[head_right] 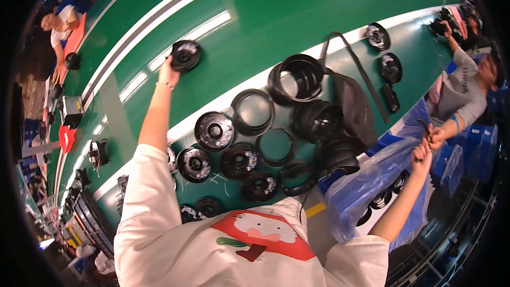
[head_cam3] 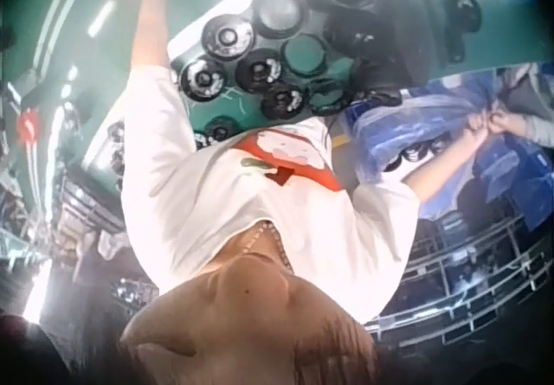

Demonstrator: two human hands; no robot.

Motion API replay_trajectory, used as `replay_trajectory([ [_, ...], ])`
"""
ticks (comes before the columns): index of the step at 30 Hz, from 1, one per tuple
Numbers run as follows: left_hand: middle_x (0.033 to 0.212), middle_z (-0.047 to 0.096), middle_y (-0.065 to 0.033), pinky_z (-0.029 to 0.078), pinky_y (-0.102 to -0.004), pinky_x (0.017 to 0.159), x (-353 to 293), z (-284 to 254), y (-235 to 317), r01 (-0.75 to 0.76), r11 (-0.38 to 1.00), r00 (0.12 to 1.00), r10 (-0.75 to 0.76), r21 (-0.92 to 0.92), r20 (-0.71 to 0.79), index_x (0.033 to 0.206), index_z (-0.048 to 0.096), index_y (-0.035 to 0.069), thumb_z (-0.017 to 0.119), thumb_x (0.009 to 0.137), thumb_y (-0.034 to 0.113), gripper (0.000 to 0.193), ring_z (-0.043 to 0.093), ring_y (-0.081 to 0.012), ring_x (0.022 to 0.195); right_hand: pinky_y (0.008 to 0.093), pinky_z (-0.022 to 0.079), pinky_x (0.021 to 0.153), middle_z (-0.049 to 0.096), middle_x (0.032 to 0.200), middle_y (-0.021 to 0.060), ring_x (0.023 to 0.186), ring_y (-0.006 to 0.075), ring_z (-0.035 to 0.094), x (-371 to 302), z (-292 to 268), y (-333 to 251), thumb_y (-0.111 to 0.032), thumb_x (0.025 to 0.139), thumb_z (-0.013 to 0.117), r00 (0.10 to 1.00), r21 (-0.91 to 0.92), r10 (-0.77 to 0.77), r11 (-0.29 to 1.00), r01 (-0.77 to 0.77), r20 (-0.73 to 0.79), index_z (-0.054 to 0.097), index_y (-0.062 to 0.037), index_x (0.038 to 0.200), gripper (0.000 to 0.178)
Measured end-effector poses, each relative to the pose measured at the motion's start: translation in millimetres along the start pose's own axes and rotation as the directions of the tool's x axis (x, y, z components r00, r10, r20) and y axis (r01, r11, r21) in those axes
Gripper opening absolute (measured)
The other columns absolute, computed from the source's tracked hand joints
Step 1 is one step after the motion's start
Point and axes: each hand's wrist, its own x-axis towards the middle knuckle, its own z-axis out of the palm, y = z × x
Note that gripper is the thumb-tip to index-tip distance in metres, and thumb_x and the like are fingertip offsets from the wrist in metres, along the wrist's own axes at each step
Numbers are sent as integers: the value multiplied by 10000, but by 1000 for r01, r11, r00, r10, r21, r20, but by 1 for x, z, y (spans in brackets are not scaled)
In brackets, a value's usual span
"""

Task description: Assembling components of a lighting fixture on a production line.

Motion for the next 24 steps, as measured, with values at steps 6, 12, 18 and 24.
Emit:
replay_trajectory([
  [6,1048,506,-209,357,-406,879,-93,32,5,-436,52,651,708,899,275,1137,423,-42,570,793,290,500,469,-341,994,225,187,288,257,484,-6,335,81,204,-70,13,34,-213,940,301,970,43,-158,987,153,182,452,-11,802,287],
  [12,974,549,-149,447,-344,795,-219,1,-6,-477,152,848,-180,866,498,1026,517,25,717,635,323,530,552,-281,908,234,239,280,282,490,5,320,92,254,-111,122,145,-234,951,247,952,4,-223,974,227,210,439,-8,884,304],
  [18,953,579,-146,447,-342,789,-223,-22,-43,-470,271,850,-115,840,513,1034,522,29,666,696,127,380,564,-305,887,222,250,281,288,477,11,317,91,263,-100,176,156,-219,952,247,902,-24,-240,964,265,359,408,-20,844,277],
  [24,872,633,-109,481,-286,676,-164,-53,-28,-359,401,923,18,843,385,947,568,7,631,724,60,238,602,-165,759,197,244,262,296,451,14,303,79,267,-114,185,156,-224,951,258,900,-15,-292,949,314,325,467,47,961,342],
])
